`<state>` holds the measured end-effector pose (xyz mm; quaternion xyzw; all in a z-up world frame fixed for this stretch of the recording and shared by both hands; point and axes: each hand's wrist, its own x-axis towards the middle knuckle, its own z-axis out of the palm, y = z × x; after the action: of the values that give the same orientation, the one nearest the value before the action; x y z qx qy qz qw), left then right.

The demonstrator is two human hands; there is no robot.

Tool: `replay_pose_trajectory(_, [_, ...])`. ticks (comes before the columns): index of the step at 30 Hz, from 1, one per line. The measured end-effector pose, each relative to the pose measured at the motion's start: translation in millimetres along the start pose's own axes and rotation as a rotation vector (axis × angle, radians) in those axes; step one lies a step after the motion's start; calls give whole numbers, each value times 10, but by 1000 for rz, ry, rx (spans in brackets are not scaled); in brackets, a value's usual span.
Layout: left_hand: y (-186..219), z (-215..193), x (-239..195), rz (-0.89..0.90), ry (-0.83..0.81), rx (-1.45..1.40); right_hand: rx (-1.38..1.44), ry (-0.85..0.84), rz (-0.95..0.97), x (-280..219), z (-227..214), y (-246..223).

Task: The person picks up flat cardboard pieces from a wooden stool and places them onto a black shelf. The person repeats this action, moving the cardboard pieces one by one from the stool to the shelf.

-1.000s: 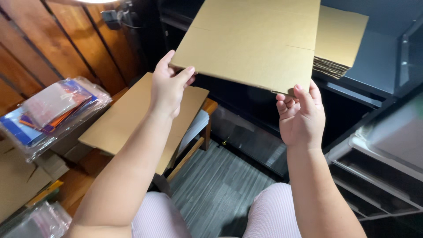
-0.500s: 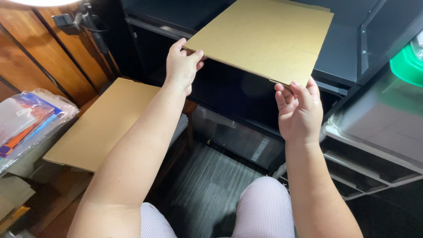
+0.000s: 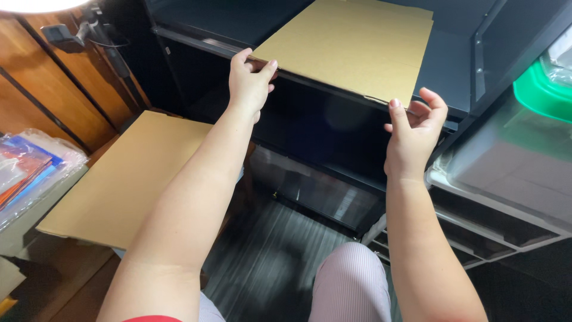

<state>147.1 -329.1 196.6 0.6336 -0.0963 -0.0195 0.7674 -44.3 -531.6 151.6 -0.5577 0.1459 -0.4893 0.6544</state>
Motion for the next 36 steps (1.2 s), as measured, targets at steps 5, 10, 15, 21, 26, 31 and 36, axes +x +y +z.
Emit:
replay_pose_trajectory(5, [-166, 88, 249, 138, 76, 226, -662, 79, -589, 230, -66, 123])
replay_pose_trajectory(10, [-186, 156, 360, 163, 106, 306, -715, 68, -657, 428, -56, 191])
replay_pose_trajectory(15, [-132, 245, 419, 150, 113, 375, -733, 62, -703, 560, -33, 267])
replay_pose_trajectory(21, [-121, 342, 492, 134, 113, 429, -721, 61, -692, 681, -21, 314])
replay_pose_trajectory(26, [-186, 386, 611, 142, 96, 458, -710, 53, -660, 780, -48, 374])
replay_pose_trajectory(31, [-164, 452, 657, 112, 98, 490, -685, 46, -610, 828, -34, 372])
replay_pose_trajectory(36, [-167, 507, 713, 104, 98, 493, -678, 39, -610, 863, -38, 394])
